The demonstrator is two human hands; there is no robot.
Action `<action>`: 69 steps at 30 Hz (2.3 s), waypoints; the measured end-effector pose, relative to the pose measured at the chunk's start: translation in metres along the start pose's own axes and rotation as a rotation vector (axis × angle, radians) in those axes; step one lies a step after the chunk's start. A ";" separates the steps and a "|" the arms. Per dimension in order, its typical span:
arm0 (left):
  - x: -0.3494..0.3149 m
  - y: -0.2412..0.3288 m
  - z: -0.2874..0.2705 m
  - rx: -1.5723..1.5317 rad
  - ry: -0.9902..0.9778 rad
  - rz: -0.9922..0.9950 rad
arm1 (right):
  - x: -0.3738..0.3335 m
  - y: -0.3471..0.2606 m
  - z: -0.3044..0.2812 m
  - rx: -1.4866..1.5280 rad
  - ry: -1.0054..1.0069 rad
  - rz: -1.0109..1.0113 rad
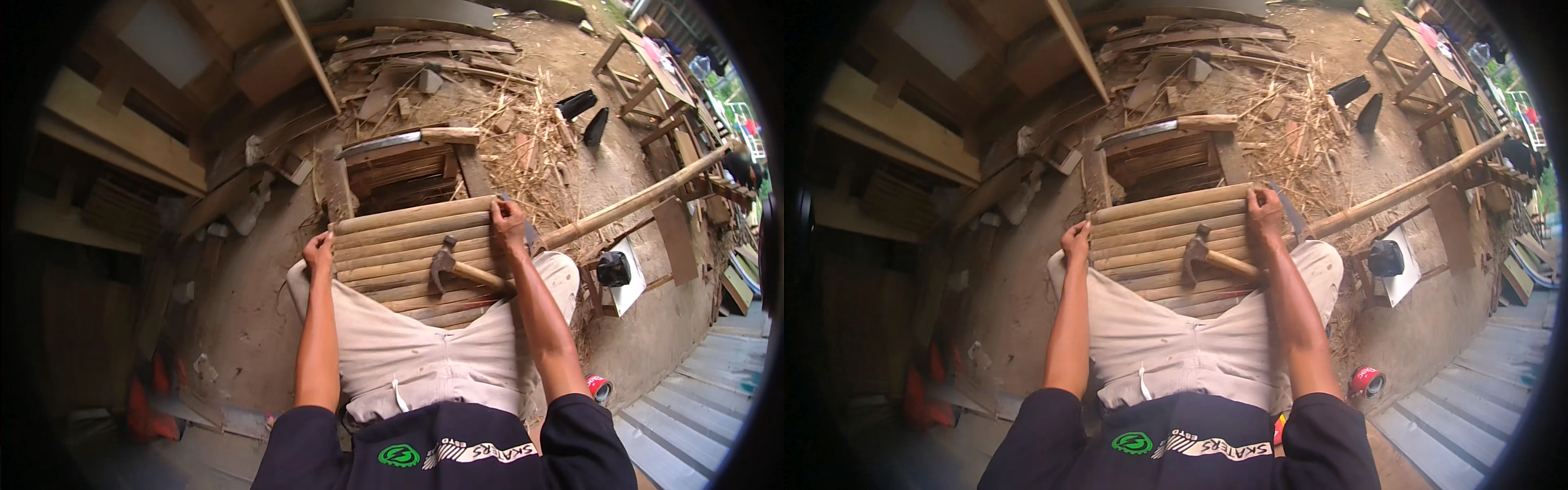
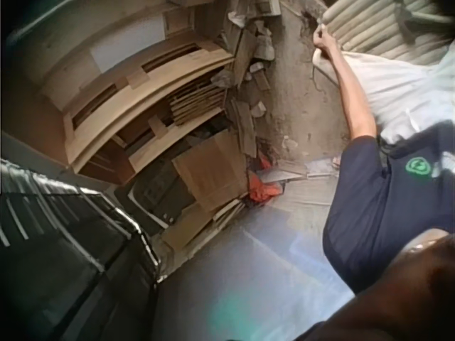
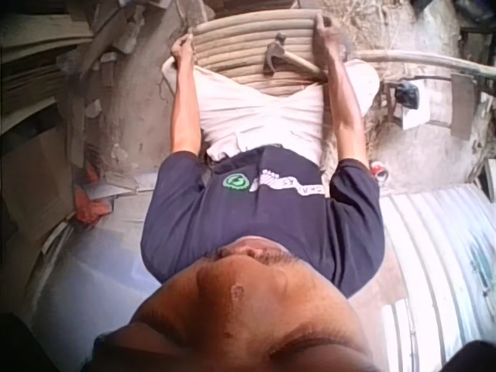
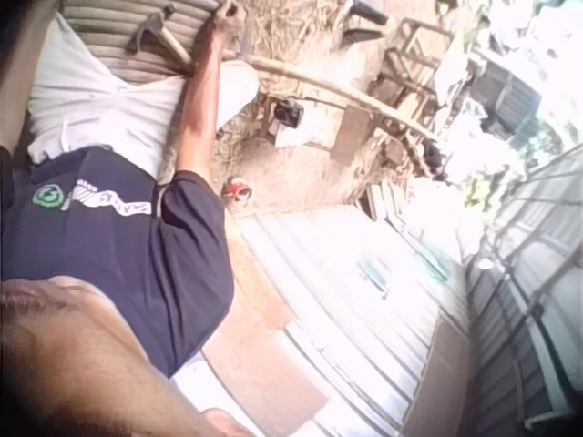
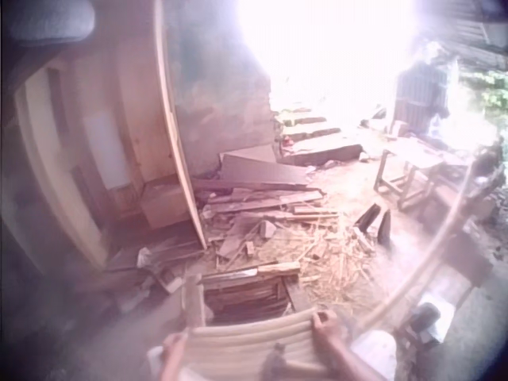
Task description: The person sits on the floor and uses a hand saw to cut a small wooden piece, then hammers nails into a bamboo frame. The person also retrieves nails from a bag and saws a long bamboo pole, assembling components into a bamboo structure.
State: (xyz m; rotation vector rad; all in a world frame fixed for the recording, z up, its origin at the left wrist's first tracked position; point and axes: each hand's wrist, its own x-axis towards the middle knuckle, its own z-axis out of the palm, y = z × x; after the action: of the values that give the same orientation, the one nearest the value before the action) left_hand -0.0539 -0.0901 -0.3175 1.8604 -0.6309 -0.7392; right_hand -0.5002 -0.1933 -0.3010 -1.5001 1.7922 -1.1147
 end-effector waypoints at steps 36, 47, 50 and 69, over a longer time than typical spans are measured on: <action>-0.039 0.017 0.011 0.356 -0.144 0.423 | -0.031 -0.036 -0.010 -0.477 0.002 -0.422; -0.037 0.019 0.005 0.304 0.093 0.395 | -0.023 -0.031 -0.018 -0.270 0.179 -0.315; -0.059 0.052 0.027 0.326 0.111 0.628 | -0.022 -0.042 -0.040 -0.086 0.259 -0.248; -0.368 0.208 0.304 -0.317 -1.049 0.710 | -0.168 -0.010 -0.267 0.108 0.711 0.371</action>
State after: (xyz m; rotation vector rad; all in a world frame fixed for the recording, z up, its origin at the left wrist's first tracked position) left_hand -0.5450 -0.0913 -0.1447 0.7358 -1.6057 -1.1975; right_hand -0.6766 0.0354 -0.1734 -0.6843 2.2886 -1.6303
